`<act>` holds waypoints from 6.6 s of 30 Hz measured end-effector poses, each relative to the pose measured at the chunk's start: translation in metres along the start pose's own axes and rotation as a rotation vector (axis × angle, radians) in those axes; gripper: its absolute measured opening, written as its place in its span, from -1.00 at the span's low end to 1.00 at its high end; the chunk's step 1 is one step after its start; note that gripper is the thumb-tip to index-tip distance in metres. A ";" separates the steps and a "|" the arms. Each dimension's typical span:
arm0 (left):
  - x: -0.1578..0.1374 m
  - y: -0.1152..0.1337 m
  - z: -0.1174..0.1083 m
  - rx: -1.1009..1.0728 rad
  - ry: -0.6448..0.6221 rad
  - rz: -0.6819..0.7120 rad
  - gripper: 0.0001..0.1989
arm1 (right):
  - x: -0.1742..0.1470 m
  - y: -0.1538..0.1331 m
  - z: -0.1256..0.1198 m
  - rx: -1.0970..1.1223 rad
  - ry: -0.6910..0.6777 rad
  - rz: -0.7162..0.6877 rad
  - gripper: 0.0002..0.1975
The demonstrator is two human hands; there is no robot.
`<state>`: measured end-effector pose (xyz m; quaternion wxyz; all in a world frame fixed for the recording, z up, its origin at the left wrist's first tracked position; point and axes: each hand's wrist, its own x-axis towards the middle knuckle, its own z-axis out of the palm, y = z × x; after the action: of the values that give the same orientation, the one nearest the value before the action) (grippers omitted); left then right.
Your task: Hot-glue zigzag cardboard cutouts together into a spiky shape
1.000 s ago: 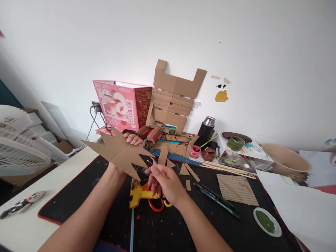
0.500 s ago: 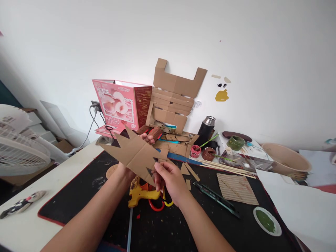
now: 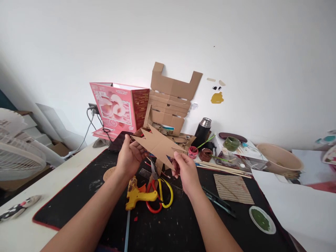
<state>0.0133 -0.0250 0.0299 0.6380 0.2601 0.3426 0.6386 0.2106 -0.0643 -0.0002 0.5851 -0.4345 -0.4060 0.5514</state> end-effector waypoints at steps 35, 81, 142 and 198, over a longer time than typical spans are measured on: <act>-0.026 -0.036 0.008 0.168 -0.498 -0.213 -0.67 | -0.003 0.009 0.010 0.087 0.086 -0.047 -0.37; -0.010 0.009 -0.014 0.372 -0.478 -0.224 -0.58 | 0.004 0.002 -0.002 0.183 0.164 -0.071 -0.50; -0.008 0.011 -0.017 0.711 -0.423 -0.094 -0.42 | 0.003 0.000 -0.001 0.111 0.162 -0.127 -0.43; -0.007 0.017 -0.019 0.787 -0.400 -0.005 -0.50 | 0.003 -0.004 0.000 0.174 0.189 -0.073 -0.45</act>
<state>-0.0117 -0.0335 0.0316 0.5459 0.6007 0.4303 0.3951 0.2117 -0.0618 0.0042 0.6761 -0.4169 -0.3152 0.5193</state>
